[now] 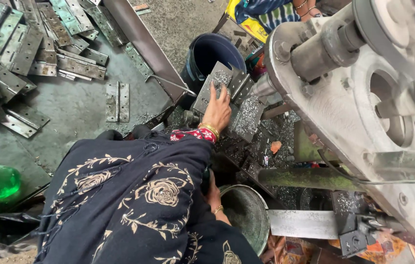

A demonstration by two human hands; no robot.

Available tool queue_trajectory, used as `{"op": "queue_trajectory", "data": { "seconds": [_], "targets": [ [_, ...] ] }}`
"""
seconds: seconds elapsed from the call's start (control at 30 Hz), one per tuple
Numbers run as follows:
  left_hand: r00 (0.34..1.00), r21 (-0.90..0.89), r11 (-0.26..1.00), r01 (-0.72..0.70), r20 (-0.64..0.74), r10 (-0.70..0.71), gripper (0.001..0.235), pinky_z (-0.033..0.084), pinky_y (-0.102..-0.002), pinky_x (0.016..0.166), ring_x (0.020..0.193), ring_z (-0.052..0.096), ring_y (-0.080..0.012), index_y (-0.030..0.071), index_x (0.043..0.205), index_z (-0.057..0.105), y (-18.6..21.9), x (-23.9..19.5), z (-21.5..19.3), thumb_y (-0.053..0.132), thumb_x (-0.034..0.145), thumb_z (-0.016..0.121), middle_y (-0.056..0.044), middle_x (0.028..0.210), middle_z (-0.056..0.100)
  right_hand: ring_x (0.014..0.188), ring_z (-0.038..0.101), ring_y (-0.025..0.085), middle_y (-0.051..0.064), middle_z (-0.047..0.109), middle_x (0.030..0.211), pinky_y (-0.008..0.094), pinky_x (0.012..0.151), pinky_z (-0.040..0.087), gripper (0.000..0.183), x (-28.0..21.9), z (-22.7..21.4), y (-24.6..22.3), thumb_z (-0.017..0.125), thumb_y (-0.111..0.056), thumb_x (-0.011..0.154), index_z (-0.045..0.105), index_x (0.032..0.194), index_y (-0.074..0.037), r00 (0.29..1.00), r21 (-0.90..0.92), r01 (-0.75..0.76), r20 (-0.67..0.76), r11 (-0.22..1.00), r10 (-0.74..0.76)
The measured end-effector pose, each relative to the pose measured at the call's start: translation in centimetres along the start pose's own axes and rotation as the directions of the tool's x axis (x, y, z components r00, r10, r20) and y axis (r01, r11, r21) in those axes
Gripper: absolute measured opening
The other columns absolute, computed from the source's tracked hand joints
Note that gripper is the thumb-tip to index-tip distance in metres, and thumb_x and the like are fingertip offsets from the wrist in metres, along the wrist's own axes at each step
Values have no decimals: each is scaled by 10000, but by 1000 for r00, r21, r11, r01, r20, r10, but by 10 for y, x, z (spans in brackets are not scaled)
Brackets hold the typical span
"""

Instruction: The person picks up a metal hinge from a bin, places it onto a machine to be processed, and then tosses it back into the bin, occasionally clearing metal shavings from the machine.

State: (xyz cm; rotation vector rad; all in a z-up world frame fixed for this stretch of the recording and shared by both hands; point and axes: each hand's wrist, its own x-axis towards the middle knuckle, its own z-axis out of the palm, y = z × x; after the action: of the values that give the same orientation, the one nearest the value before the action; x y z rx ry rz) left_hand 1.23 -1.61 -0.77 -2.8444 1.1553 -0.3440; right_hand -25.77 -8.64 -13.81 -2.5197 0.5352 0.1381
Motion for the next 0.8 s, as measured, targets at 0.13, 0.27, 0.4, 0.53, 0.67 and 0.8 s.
{"op": "queue_trajectory", "data": {
  "seconds": [0.13,0.27,0.4,0.53,0.67,0.8],
  "targets": [
    [1000,-39,999,0,-13,-1,369,172,-767,1130,1478,287,-383,131,1164,762,0,-5,12,331,977,514,-101,1475,534,1003,710,446,289,714,1095,474,850,590,937,-7,22,8,797,-221,812,247,1570,-173,1000,41,7,-8,999,-7],
    [997,-152,988,24,-62,-34,350,176,-742,1136,1480,288,-356,121,1142,759,-4,-7,18,314,960,532,-87,1506,500,994,707,448,289,706,1104,482,825,590,957,-8,29,13,814,-231,806,233,1564,-178,999,90,32,-33,995,-29],
    [949,-394,912,111,-231,-215,357,242,-687,1175,1414,387,-338,94,1175,744,-21,-28,3,306,934,590,-78,1475,545,990,727,436,276,725,1095,472,874,588,984,-1,1,13,780,-232,771,238,1592,-214,996,-23,-89,24,996,90],
    [872,-555,807,203,-272,-407,359,311,-642,1101,1364,424,-359,78,1126,728,-66,-40,-2,310,866,642,-100,1402,575,1054,714,432,278,722,1126,463,916,570,908,1,-59,-32,754,-291,801,290,1578,-212,997,-25,-1,83,1000,4],
    [718,-742,573,348,-182,-672,407,462,-534,999,1247,536,-332,131,1219,723,-131,-65,21,217,827,662,-83,1313,637,1113,689,438,294,712,1143,453,970,536,867,2,-83,-68,724,-353,836,294,1571,-192,988,-116,-7,154,993,25],
    [525,-671,364,645,43,-850,442,466,-605,897,1172,563,-351,142,1235,722,-180,-122,123,232,805,674,-108,1195,646,1123,685,439,293,710,1150,449,978,530,865,3,-84,-73,717,-351,832,297,1570,-187,983,-155,-55,166,986,81]
  ]
}}
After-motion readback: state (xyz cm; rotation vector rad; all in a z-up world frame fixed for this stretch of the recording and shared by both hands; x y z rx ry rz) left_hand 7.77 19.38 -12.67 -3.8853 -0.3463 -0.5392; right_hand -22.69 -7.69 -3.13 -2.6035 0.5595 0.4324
